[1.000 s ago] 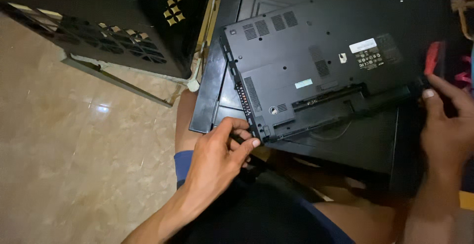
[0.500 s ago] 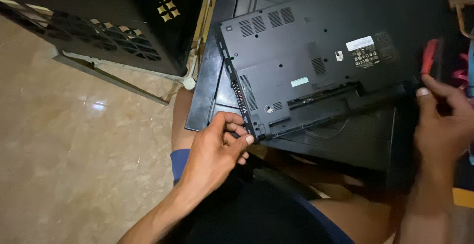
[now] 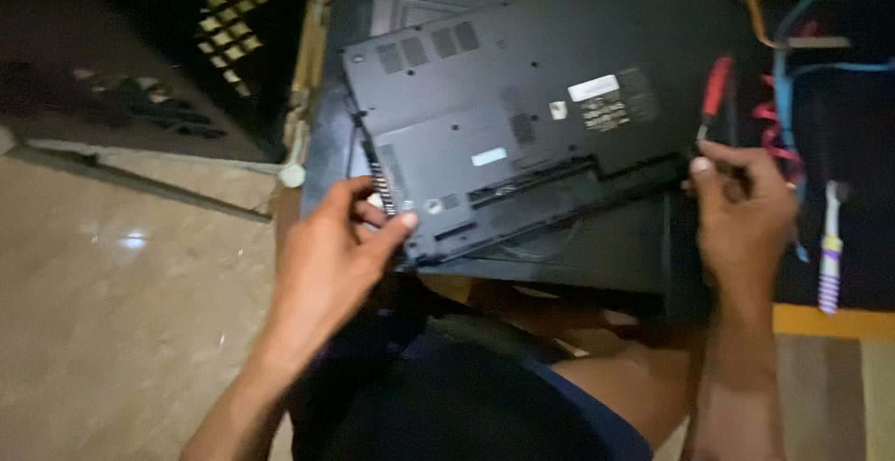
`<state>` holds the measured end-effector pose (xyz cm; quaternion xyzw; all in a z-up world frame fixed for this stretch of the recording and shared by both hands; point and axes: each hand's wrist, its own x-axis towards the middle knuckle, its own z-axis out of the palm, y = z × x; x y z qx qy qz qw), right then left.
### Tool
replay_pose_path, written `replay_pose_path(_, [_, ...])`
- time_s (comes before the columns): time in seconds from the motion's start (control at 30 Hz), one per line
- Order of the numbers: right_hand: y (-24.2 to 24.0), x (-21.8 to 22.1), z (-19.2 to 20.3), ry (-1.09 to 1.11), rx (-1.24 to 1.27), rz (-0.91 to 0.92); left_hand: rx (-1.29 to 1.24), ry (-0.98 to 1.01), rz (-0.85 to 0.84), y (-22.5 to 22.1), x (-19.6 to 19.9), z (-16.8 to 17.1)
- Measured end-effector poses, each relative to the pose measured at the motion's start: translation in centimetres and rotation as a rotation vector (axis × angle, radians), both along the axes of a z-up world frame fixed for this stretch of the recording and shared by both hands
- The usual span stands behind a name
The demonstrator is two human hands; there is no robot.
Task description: The person unscrews and removes components from a laptop motherboard using a screwdriver, then brushes a copper heatsink with a toothbrush before placing it back onto the motherboard and securing it with screws.
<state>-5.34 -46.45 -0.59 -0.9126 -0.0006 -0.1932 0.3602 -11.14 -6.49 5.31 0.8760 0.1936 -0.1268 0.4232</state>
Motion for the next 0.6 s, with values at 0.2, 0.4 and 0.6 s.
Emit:
replay_pose_path(0.2, [3.6,-4.3,3.4,0.147,0.051,-0.094,0.130,-0.033,-0.054,1.6,1.0,0.6])
replay_pose_path(0.4, [6.4,-9.2,4.6,0.322,0.266,-0.216,0.208,-0.104,-0.079,3.7,1.3,-0.1])
replay_pose_path(0.6, [6.4,-9.8,5.2,0.380,0.315,-0.253,0.232,-0.316,-0.121,3.7,0.7,-0.6])
